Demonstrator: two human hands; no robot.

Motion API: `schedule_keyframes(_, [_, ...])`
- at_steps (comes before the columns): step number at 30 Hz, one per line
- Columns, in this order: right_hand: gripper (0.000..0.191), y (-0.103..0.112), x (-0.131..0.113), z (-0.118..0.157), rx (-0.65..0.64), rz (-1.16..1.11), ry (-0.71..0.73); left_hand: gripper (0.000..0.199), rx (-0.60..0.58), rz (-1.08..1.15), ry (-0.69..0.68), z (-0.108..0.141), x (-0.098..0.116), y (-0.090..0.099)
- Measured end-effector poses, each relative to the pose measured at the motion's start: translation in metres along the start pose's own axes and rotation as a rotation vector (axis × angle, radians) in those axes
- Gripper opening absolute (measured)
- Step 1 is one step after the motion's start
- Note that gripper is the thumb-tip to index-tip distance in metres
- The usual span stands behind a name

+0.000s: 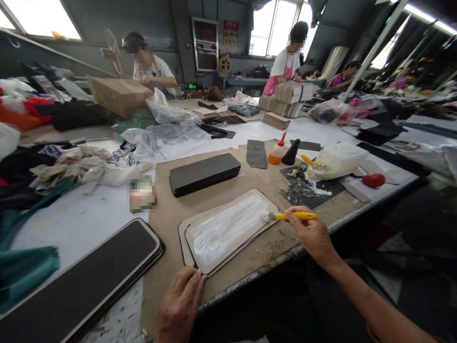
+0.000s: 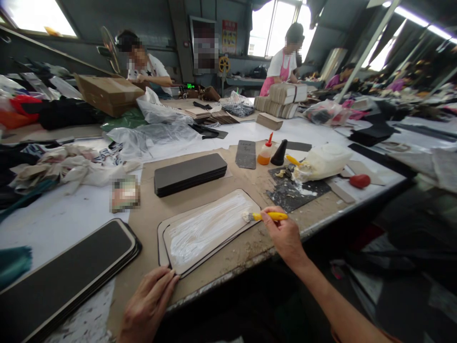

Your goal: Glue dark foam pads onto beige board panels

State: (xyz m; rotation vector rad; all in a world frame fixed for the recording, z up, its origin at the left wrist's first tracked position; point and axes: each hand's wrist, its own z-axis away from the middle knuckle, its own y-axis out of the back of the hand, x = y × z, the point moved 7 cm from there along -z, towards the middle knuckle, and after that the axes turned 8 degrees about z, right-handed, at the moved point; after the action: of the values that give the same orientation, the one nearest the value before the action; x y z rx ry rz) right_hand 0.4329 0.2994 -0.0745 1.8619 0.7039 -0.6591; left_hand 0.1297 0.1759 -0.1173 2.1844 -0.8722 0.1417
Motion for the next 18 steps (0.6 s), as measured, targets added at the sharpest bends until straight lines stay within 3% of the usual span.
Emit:
schedule_keyframes(3, [0.029, 0.015, 0.001, -0.015, 0.047, 0.053, 0.010, 0.015, -0.035, -0.010, -0.003, 0.001, -0.002, -0.001])
schedule_keyframes(6, [0.030, 0.013, -0.014, -0.030, 0.049, 0.088, 0.079, 0.017, -0.070, -0.027, -0.032, 0.003, -0.004, -0.002])
schedule_keyframes(10, [0.035, -0.016, -0.028, -0.052, 0.008, 0.080, 0.155, 0.019, -0.113, -0.039, -0.025, 0.003, -0.008, -0.002])
schedule_keyframes(14, [0.039, -0.055, -0.023, -0.072, -0.094, 0.047, 0.126, 0.021, -0.153, -0.023, -0.050, 0.004, -0.010, -0.002])
schedule_keyframes(16, [0.040, -0.061, -0.017, -0.079, -0.105, 0.065, 0.112, 0.021, -0.171, -0.023, -0.072, 0.007, -0.012, -0.002])
schedule_keyframes(18, [0.040, -0.055, -0.013, -0.084, -0.079, 0.121, 0.107, 0.022, -0.182, -0.040, -0.100, 0.012, -0.015, -0.004])
